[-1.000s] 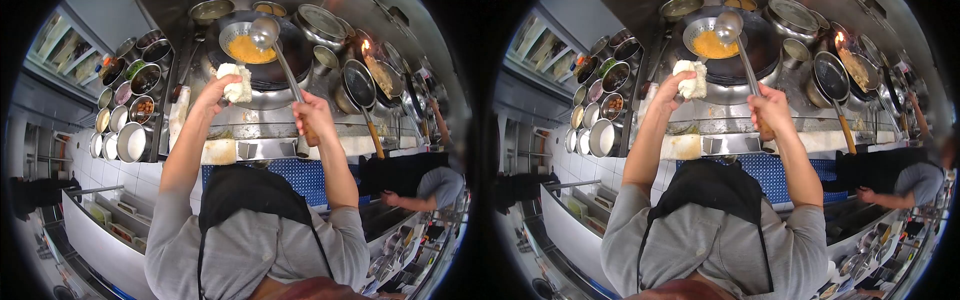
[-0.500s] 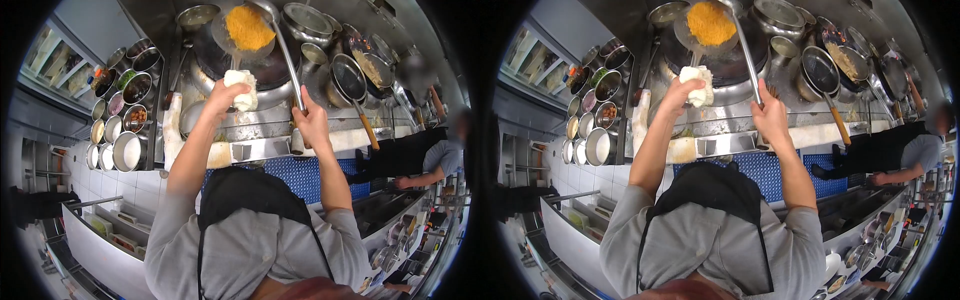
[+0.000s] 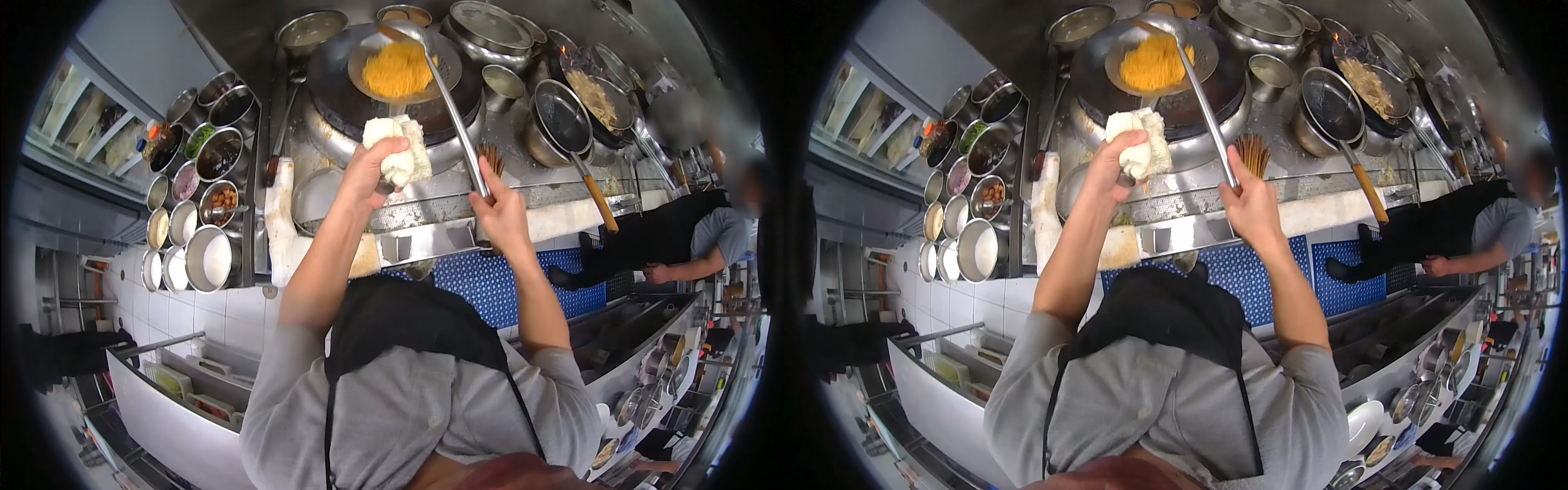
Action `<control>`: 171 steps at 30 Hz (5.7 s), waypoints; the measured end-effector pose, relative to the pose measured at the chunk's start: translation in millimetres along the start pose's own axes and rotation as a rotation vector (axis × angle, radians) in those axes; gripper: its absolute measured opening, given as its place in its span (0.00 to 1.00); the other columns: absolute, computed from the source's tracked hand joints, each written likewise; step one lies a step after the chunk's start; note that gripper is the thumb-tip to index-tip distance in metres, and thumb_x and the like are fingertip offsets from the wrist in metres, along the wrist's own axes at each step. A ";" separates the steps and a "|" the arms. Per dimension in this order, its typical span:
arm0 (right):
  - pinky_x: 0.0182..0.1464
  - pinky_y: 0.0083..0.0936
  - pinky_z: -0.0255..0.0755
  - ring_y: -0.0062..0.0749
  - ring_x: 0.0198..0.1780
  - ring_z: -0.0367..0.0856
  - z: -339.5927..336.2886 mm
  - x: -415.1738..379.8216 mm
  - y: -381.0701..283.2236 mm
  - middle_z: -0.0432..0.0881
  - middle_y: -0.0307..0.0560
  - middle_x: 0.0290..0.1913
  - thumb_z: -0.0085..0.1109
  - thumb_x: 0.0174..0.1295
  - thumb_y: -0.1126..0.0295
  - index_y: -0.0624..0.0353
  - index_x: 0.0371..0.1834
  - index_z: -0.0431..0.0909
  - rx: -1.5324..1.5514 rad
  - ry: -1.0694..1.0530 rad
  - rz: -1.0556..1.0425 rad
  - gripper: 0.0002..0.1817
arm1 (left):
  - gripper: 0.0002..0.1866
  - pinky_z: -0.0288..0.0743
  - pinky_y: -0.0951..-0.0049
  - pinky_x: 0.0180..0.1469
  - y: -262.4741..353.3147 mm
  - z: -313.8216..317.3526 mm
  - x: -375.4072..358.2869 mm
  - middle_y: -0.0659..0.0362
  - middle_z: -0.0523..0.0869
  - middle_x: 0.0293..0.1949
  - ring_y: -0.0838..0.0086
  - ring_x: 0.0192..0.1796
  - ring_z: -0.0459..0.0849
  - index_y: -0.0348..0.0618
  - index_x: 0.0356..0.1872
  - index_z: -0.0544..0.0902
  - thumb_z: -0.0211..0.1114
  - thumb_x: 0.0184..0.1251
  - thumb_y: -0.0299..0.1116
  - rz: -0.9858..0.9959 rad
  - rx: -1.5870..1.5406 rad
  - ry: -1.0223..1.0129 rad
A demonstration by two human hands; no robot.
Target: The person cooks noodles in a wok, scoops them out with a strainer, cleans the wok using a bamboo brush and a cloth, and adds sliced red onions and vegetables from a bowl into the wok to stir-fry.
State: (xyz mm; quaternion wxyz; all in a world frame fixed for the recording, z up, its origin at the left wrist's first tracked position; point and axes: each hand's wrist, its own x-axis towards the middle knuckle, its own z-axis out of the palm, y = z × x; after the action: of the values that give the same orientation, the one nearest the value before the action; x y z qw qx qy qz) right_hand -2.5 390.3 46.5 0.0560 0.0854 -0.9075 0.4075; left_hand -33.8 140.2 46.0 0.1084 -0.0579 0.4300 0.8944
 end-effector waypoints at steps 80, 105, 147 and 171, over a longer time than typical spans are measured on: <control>0.35 0.32 0.76 0.44 0.23 0.81 -62.7 67.3 139.5 0.76 0.62 0.23 0.66 0.60 0.70 0.52 0.72 0.71 0.071 -0.414 0.115 0.33 | 0.14 0.66 0.85 0.15 -43.9 179.8 513.2 0.63 0.87 0.33 0.82 0.25 0.80 0.47 0.45 0.85 0.73 0.62 0.39 -0.077 0.262 0.089; 0.21 0.22 0.67 0.15 0.18 0.69 32.0 -38.0 45.7 0.77 0.34 0.20 0.63 0.61 0.78 0.63 0.75 0.65 0.381 0.013 0.389 0.36 | 0.12 0.63 0.88 0.13 115.3 69.4 268.3 0.65 0.88 0.32 0.84 0.26 0.84 0.50 0.47 0.84 0.68 0.67 0.39 -0.056 0.359 -0.118; 0.30 0.23 0.69 0.20 0.24 0.71 24.6 -21.9 -40.2 0.80 0.50 0.26 0.63 0.61 0.74 0.63 0.72 0.69 -0.091 0.032 -0.047 0.32 | 0.14 0.63 0.82 0.15 17.8 -19.5 -37.1 0.62 0.87 0.32 0.81 0.27 0.84 0.42 0.44 0.84 0.72 0.58 0.33 0.039 0.214 0.065; 0.11 0.21 0.67 0.19 0.14 0.69 98.4 -167.1 -40.5 0.71 0.36 0.25 0.50 0.77 0.58 0.49 0.74 0.65 0.845 -0.601 0.528 0.25 | 0.14 0.66 0.80 0.13 -115.2 -176.3 -240.2 0.59 0.85 0.28 0.80 0.19 0.80 0.37 0.45 0.81 0.72 0.61 0.31 0.013 0.143 0.307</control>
State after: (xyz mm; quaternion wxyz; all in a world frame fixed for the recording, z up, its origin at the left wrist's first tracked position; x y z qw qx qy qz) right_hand 166.0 308.4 -17.7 -0.3464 -0.0168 -0.6328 0.6923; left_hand 229.0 37.7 -103.8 0.0394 -0.1833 0.5046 0.8427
